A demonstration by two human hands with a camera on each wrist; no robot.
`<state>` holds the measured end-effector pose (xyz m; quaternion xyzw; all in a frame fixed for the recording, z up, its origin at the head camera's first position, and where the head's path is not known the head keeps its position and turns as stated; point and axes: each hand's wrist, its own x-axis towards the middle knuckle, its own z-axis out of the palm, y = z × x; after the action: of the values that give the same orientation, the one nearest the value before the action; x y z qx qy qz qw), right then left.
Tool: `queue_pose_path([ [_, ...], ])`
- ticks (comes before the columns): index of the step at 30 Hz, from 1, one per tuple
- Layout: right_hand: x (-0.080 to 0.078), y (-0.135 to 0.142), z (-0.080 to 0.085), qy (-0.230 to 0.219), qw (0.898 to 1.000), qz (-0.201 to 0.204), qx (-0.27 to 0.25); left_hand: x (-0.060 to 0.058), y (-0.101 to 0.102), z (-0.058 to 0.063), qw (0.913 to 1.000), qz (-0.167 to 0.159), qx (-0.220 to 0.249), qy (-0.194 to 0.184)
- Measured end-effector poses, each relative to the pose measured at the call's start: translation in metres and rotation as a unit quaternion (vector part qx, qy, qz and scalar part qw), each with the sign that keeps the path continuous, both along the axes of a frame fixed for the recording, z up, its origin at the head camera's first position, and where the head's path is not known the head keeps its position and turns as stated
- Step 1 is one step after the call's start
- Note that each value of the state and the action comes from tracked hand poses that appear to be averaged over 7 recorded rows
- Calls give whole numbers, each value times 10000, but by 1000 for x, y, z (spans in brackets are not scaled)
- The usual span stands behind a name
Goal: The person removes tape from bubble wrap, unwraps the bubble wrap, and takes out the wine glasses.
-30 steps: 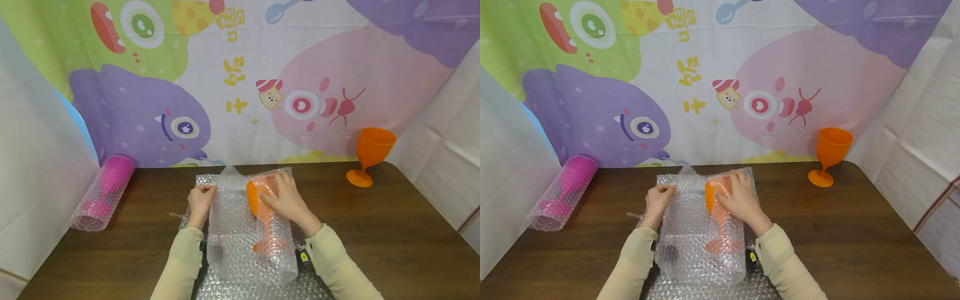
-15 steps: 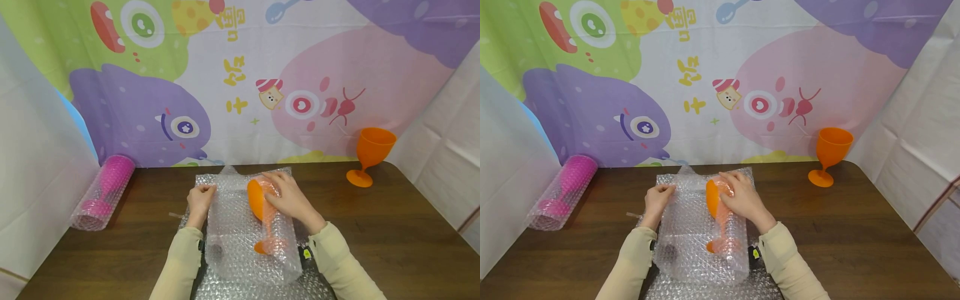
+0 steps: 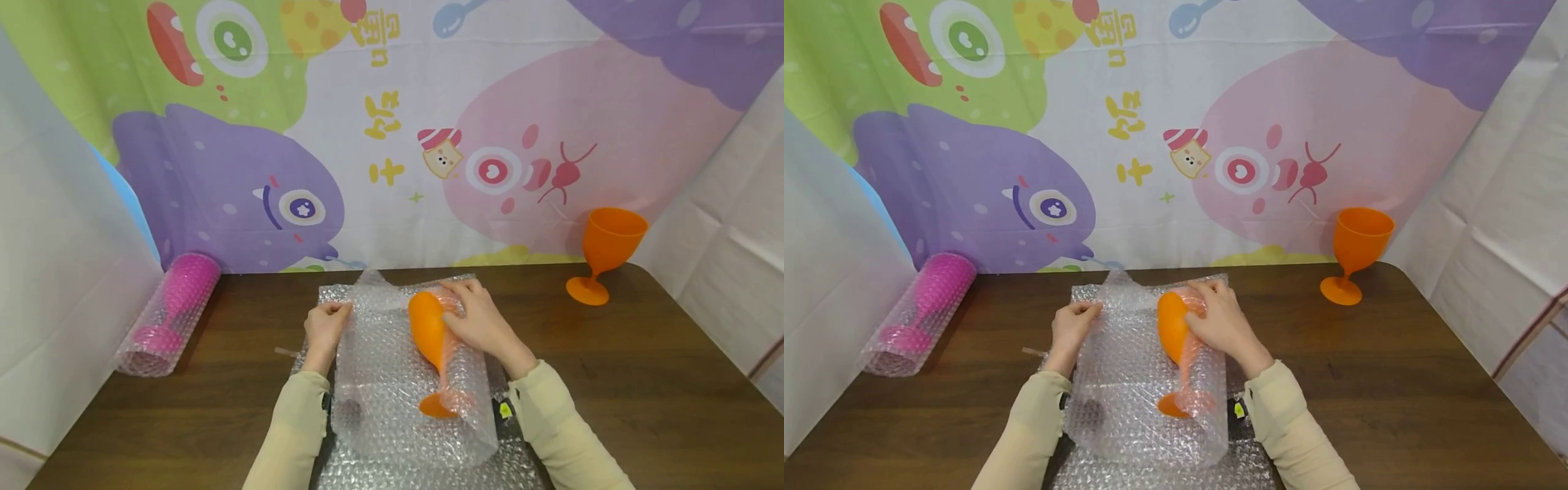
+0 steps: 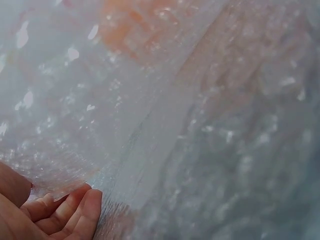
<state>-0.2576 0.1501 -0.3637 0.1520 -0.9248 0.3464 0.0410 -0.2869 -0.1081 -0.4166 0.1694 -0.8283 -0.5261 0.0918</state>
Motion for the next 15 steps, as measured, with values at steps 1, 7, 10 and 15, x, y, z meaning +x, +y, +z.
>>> queue_pose_path([
  [1, 0, 0, 0, -10, 10000, -15, -14, 0, 0, 0, 10000, 1, 25, -9],
  [7, -2, 2, -3, -4, 9994, -333, -51, 0, -1, 0, 9999, -5, 133, -44],
  [10, -3, 3, -3, 31, 9979, -645, -61, 0, -1, 0, 9998, -24, 172, -55],
  [15, -5, 6, -5, 157, 9932, -1144, -130, 0, -2, 2, 9999, -23, 103, -78],
])
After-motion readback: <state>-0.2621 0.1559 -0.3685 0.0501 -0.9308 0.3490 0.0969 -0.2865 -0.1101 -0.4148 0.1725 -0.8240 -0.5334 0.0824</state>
